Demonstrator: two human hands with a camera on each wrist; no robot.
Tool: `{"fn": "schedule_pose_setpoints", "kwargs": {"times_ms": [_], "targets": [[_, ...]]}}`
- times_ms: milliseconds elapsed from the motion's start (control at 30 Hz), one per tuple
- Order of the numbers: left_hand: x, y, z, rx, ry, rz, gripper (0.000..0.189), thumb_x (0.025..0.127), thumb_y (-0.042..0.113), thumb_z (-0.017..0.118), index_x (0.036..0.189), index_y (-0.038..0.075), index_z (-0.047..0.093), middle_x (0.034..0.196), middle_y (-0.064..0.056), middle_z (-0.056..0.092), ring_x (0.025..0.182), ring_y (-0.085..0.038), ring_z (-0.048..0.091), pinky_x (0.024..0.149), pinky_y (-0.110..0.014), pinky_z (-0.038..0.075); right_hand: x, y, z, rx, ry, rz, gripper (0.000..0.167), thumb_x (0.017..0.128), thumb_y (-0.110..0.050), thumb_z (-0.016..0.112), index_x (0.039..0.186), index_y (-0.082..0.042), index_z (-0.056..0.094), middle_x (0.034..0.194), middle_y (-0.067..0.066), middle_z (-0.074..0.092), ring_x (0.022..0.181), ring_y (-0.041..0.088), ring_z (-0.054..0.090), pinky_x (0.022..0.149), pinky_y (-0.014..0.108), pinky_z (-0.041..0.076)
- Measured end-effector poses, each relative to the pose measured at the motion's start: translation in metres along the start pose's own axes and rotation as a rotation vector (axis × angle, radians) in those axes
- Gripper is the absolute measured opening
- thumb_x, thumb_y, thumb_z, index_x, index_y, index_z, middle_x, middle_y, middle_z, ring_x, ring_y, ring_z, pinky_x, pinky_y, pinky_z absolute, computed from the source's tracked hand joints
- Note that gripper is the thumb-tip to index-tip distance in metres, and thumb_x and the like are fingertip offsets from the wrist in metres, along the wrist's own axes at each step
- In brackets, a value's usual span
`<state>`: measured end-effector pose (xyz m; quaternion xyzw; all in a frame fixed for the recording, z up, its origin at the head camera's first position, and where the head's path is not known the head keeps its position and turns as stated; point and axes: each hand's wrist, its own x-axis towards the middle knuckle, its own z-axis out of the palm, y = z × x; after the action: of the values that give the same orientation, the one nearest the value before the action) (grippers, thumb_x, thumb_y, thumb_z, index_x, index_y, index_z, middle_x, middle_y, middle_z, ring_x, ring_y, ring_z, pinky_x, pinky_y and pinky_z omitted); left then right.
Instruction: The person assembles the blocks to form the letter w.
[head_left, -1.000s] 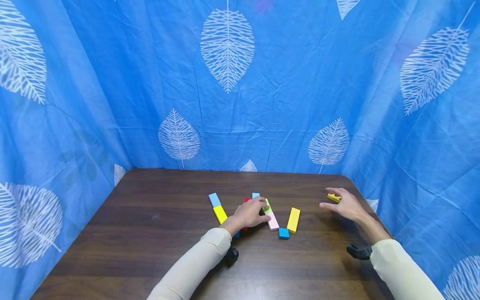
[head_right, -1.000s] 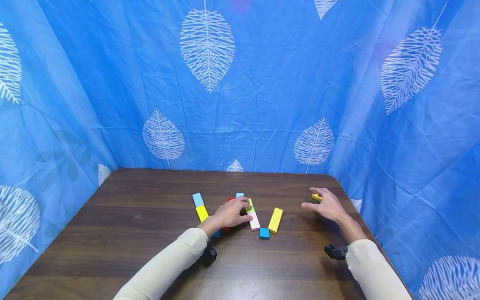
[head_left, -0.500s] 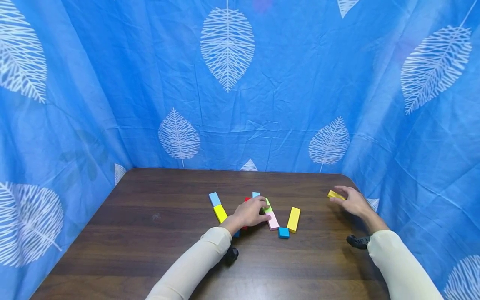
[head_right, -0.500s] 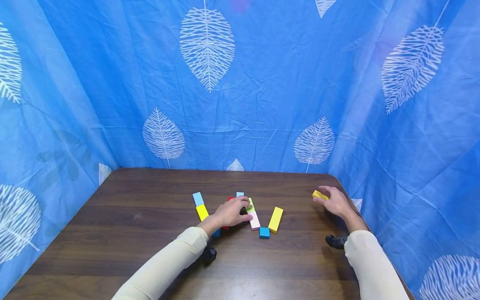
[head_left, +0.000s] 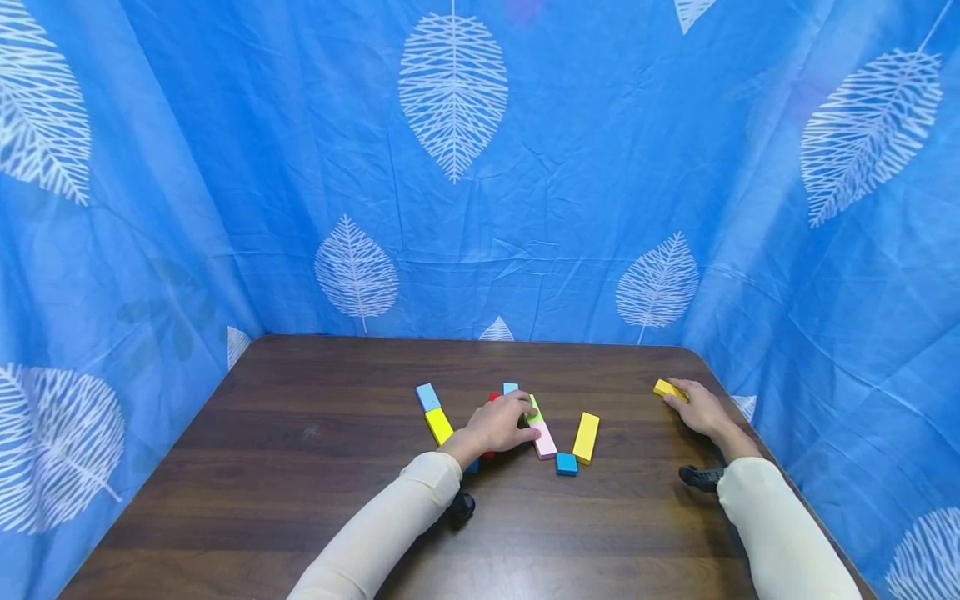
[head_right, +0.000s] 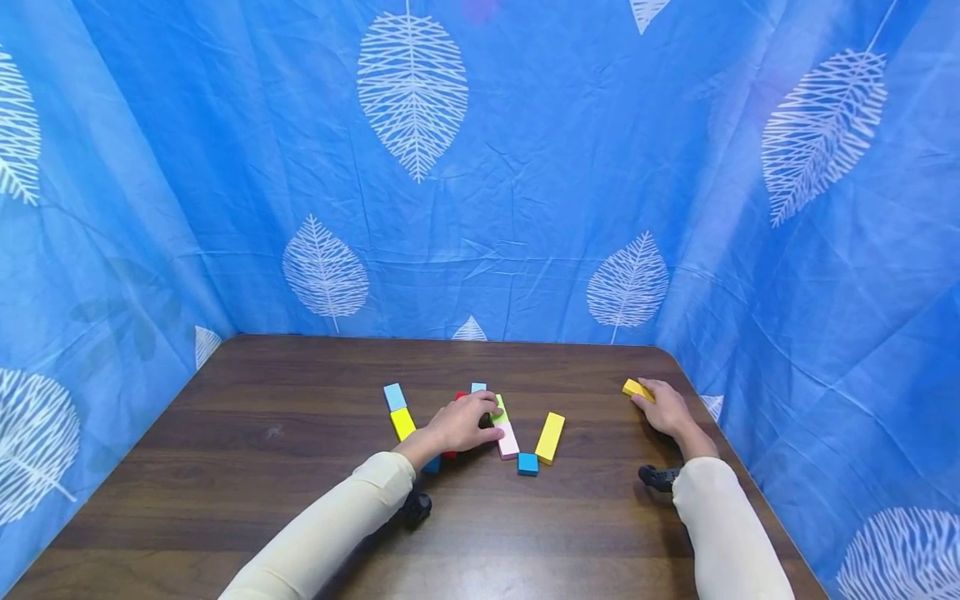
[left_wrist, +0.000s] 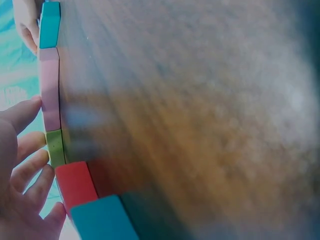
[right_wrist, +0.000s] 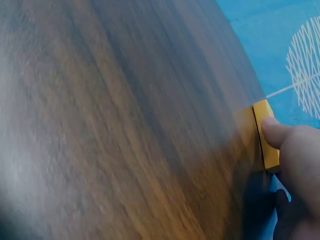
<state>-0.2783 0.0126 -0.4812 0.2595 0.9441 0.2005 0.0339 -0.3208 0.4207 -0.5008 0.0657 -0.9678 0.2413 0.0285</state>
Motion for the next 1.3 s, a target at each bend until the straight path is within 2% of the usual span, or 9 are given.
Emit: {"fn": "schedule_pose_setpoints", "kwargs": {"times_ms": [33, 133, 267, 533, 633, 833, 1300], "targets": [[0.000, 0.000, 0.000, 0.001, 0.001, -0.001, 0.044, 0.096, 0.041, 0.074, 0.134, 0.018, 0.072, 0.148, -0.002, 0.055, 0.132, -0.022, 0.054, 0.102, -0.050, 0.051, 0.001, 0.000, 0.001, -0.015, 0.017, -0.019, 0.050, 0.107, -0.014, 0.055, 0.143, 0.019, 0.044, 0.141, 0.044, 0.042, 0.130, 0.061, 0.039, 0.106, 0.071, 0.034], [-0.001, 0.000, 0.000, 0.001, 0.007, -0.001, 0.044, 0.096, 0.041, 0.074, 0.133, 0.018, 0.072, 0.148, -0.002, 0.055, 0.132, -0.022, 0.054, 0.102, -0.050, 0.051, 0.004, -0.001, 0.004, 0.001, 0.023, -0.004, 0.046, 0.107, -0.013, 0.055, 0.141, 0.018, 0.048, 0.140, 0.043, 0.045, 0.130, 0.060, 0.041, 0.106, 0.071, 0.034], [0.000, -0.001, 0.001, 0.000, 0.011, 0.006, 0.043, 0.097, 0.041, 0.074, 0.133, 0.017, 0.072, 0.147, -0.002, 0.056, 0.130, -0.022, 0.055, 0.102, -0.049, 0.051, 0.004, -0.003, 0.004, 0.072, 0.010, 0.060, 0.050, 0.107, -0.020, 0.059, 0.141, 0.015, 0.050, 0.138, 0.040, 0.048, 0.124, 0.056, 0.047, 0.103, 0.070, 0.037], [0.000, 0.000, 0.001, 0.005, 0.008, 0.015, 0.043, 0.097, 0.041, 0.073, 0.133, 0.017, 0.072, 0.147, -0.002, 0.056, 0.130, -0.022, 0.055, 0.101, -0.048, 0.051, 0.003, -0.008, 0.005, 0.144, 0.037, 0.119, 0.057, 0.100, -0.029, 0.071, 0.139, 0.011, 0.056, 0.131, 0.036, 0.056, 0.111, 0.047, 0.055, 0.095, 0.063, 0.045], [0.000, 0.001, 0.001, 0.009, 0.002, 0.009, 0.043, 0.097, 0.041, 0.073, 0.134, 0.017, 0.072, 0.147, -0.002, 0.056, 0.131, -0.021, 0.055, 0.102, -0.049, 0.051, 0.003, -0.010, 0.006, 0.150, 0.042, 0.119, 0.058, 0.098, -0.030, 0.074, 0.137, 0.010, 0.059, 0.129, 0.034, 0.059, 0.109, 0.045, 0.056, 0.092, 0.060, 0.047], [0.001, 0.001, 0.001, 0.018, -0.002, -0.001, 0.044, 0.097, 0.041, 0.073, 0.134, 0.017, 0.072, 0.148, -0.002, 0.055, 0.133, -0.021, 0.054, 0.102, -0.050, 0.050, 0.004, -0.018, 0.009, 0.123, 0.051, 0.065, 0.054, 0.096, -0.028, 0.077, 0.134, 0.008, 0.063, 0.124, 0.032, 0.063, 0.106, 0.043, 0.060, 0.086, 0.056, 0.050], [0.001, 0.000, 0.003, 0.016, 0.003, 0.006, 0.044, 0.097, 0.042, 0.073, 0.134, 0.017, 0.072, 0.148, -0.002, 0.055, 0.132, -0.022, 0.054, 0.101, -0.051, 0.051, 0.012, -0.052, 0.015, 0.114, 0.017, -0.149, 0.038, 0.092, -0.018, 0.081, 0.124, 0.002, 0.072, 0.116, 0.020, 0.072, 0.100, 0.033, 0.065, 0.083, 0.049, 0.054]]}}
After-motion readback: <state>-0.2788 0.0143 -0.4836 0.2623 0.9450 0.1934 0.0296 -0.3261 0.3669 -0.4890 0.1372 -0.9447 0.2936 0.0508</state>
